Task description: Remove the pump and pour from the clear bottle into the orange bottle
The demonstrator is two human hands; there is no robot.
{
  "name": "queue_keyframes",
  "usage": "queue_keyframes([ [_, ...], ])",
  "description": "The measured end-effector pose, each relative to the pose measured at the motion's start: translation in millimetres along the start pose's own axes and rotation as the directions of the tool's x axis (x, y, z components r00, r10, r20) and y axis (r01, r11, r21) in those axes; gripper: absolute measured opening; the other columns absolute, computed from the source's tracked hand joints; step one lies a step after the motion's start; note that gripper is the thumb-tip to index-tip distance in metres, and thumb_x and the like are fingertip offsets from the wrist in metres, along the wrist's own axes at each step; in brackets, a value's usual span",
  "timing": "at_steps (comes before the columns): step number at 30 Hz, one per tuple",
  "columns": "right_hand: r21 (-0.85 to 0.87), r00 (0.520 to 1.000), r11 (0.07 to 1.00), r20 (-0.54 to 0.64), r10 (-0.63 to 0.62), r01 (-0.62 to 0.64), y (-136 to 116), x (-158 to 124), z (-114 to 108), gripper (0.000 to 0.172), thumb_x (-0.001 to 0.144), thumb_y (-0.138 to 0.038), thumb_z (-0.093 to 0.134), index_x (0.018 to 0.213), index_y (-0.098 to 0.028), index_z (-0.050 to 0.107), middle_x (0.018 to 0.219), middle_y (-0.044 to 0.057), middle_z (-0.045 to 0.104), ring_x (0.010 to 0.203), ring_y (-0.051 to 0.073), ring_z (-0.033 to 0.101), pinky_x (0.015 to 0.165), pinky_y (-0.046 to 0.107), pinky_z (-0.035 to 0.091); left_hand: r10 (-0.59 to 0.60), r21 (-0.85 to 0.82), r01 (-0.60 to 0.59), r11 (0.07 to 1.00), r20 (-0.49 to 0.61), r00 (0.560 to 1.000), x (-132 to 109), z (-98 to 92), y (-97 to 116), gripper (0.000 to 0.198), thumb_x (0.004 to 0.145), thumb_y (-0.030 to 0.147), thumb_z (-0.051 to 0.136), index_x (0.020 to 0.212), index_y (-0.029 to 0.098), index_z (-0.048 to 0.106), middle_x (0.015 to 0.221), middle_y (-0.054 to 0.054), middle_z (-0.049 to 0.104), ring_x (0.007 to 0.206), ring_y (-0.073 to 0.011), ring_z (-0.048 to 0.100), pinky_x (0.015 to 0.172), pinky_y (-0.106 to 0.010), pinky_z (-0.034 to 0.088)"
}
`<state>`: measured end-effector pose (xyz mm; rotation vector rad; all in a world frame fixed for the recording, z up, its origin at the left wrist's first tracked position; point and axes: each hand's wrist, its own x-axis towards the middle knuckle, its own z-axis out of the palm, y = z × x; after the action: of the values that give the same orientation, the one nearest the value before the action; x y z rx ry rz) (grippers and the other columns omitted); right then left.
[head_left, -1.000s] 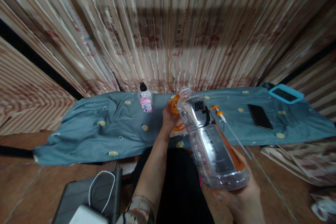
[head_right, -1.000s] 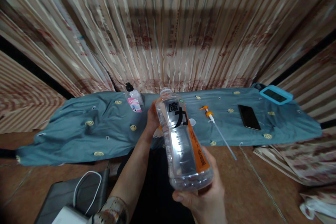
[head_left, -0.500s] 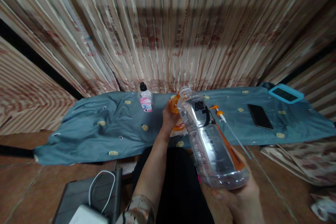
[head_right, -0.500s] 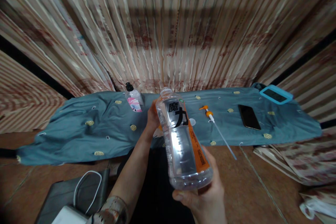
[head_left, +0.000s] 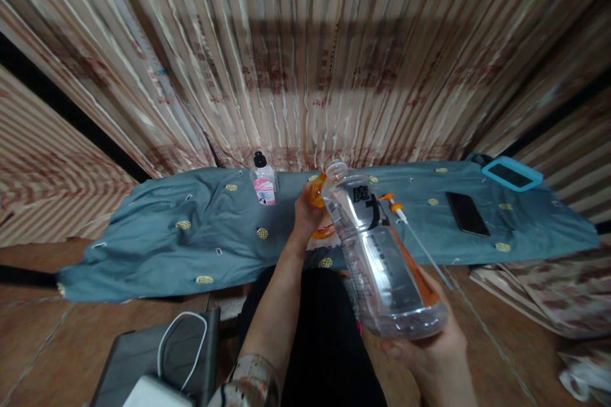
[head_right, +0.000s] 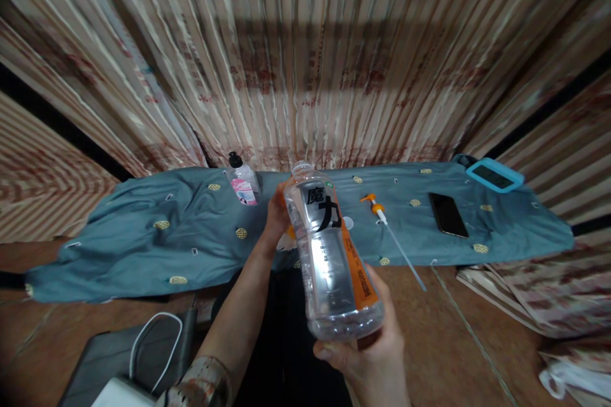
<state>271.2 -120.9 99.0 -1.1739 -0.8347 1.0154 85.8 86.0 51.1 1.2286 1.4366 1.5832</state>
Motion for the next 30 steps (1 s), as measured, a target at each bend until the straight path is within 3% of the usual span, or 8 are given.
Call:
queue_keyframes([
  [3, -0.055, 0.997, 0.996, 0.046, -0.065, 0.067, 9.6, 8.3, -15.0, 0.106, 0.046, -0.058, 0.116, 0.139, -0.023, 0.079, 0.124, 0.013, 0.087, 0.105, 0.034, 0.087, 0.081, 0.034, 0.074, 0.001, -0.024, -0.001, 1.000, 0.016, 1.000, 0.4, -1.1, 0.0, 0.040, 0.073, 0.021, 0.094, 0.101, 0.023, 0.067, 0.095, -0.002, 0.081, 0.092, -0.0247, 0.076, 0.086, -0.034, 0.060],
  [5, -0.078, 0.979, 0.989, 0.169, -0.113, 0.127, 16.6, 16.4, -28.2, 0.094, 0.049, -0.044, 0.118, 0.135, -0.027, 0.083, 0.116, 0.008, 0.089, 0.089, 0.028, 0.088, 0.072, 0.028, 0.072, 0.008, -0.043, -0.007, 0.999, 0.019, 1.000, 0.2, -1.5, -0.1, 0.040, 0.071, 0.020, 0.094, 0.100, 0.024, 0.066, 0.094, -0.002, 0.080, 0.093, -0.0248, 0.076, 0.085, -0.034, 0.060],
  [8, -0.107, 0.964, 0.976, 0.210, -0.165, 0.191, 19.3, 23.2, -38.8, 0.093, 0.052, -0.034, 0.117, 0.138, -0.031, 0.082, 0.118, 0.006, 0.089, 0.090, 0.026, 0.088, 0.073, 0.025, 0.071, 0.021, -0.047, -0.020, 0.999, 0.022, 1.000, -0.6, -2.1, 0.2, 0.039, 0.071, 0.019, 0.094, 0.098, 0.024, 0.066, 0.094, -0.003, 0.080, 0.094, -0.0246, 0.076, 0.086, -0.034, 0.061],
  [12, -0.136, 0.990, 0.986, 0.116, -0.078, 0.093, 0.6, 11.1, -18.9, 0.104, 0.037, -0.049, 0.119, 0.131, -0.024, 0.082, 0.117, 0.011, 0.088, 0.096, 0.032, 0.088, 0.075, 0.031, 0.073, 0.025, -0.055, -0.024, 0.998, 0.027, 0.999, -1.6, -2.5, 1.7, 0.039, 0.072, 0.017, 0.094, 0.098, 0.024, 0.066, 0.095, -0.003, 0.081, 0.095, -0.0248, 0.076, 0.087, -0.034, 0.062],
  [14, -0.111, 0.998, 0.994, -0.054, 0.010, -0.016, -10.6, 2.0, -3.8, 0.111, 0.041, -0.067, 0.114, 0.136, -0.021, 0.077, 0.121, 0.012, 0.087, 0.103, 0.033, 0.086, 0.080, 0.033, 0.073, 0.031, -0.071, -0.029, 0.997, 0.031, 0.999, -1.7, -2.3, 2.3, 0.040, 0.072, 0.016, 0.094, 0.099, 0.024, 0.067, 0.096, -0.003, 0.081, 0.096, -0.0251, 0.077, 0.089, -0.034, 0.062],
  [16, -0.127, 0.996, 0.991, -0.077, 0.043, -0.053, -17.1, -3.4, 5.2, 0.117, 0.038, -0.070, 0.113, 0.136, -0.020, 0.075, 0.119, 0.013, 0.087, 0.099, 0.034, 0.086, 0.077, 0.035, 0.072, 0.035, -0.085, -0.032, 0.996, 0.031, 0.999, -1.6, -1.7, 2.3, 0.041, 0.071, 0.017, 0.096, 0.101, 0.023, 0.068, 0.097, -0.003, 0.082, 0.097, -0.0252, 0.078, 0.090, -0.034, 0.063],
  [21, -0.161, 1.000, 0.987, -0.006, -0.016, 0.015, -15.3, -0.9, 1.6, 0.113, 0.039, -0.069, 0.113, 0.134, -0.020, 0.076, 0.117, 0.013, 0.087, 0.099, 0.033, 0.086, 0.076, 0.034, 0.071, 0.025, -0.078, -0.025, 0.997, -0.003, 1.000, 0.2, 1.0, -2.0, 0.043, 0.069, 0.020, 0.098, 0.101, 0.021, 0.070, 0.096, -0.002, 0.082, 0.093, -0.0236, 0.079, 0.089, -0.034, 0.063],
  [30, -0.102, 0.997, 0.992, -0.034, 0.066, -0.069, -26.8, -2.4, 9.7, 0.121, 0.030, -0.065, 0.116, 0.133, -0.018, 0.073, 0.114, 0.015, 0.088, 0.090, 0.032, 0.086, 0.066, 0.030, 0.070, 0.072, -0.044, -0.072, 0.996, -0.007, 0.997, 2.6, 4.2, -17.6, 0.044, 0.068, 0.024, 0.098, 0.101, 0.024, 0.068, 0.098, -0.001, 0.082, 0.091, -0.0217, 0.079, 0.086, -0.032, 0.063],
])
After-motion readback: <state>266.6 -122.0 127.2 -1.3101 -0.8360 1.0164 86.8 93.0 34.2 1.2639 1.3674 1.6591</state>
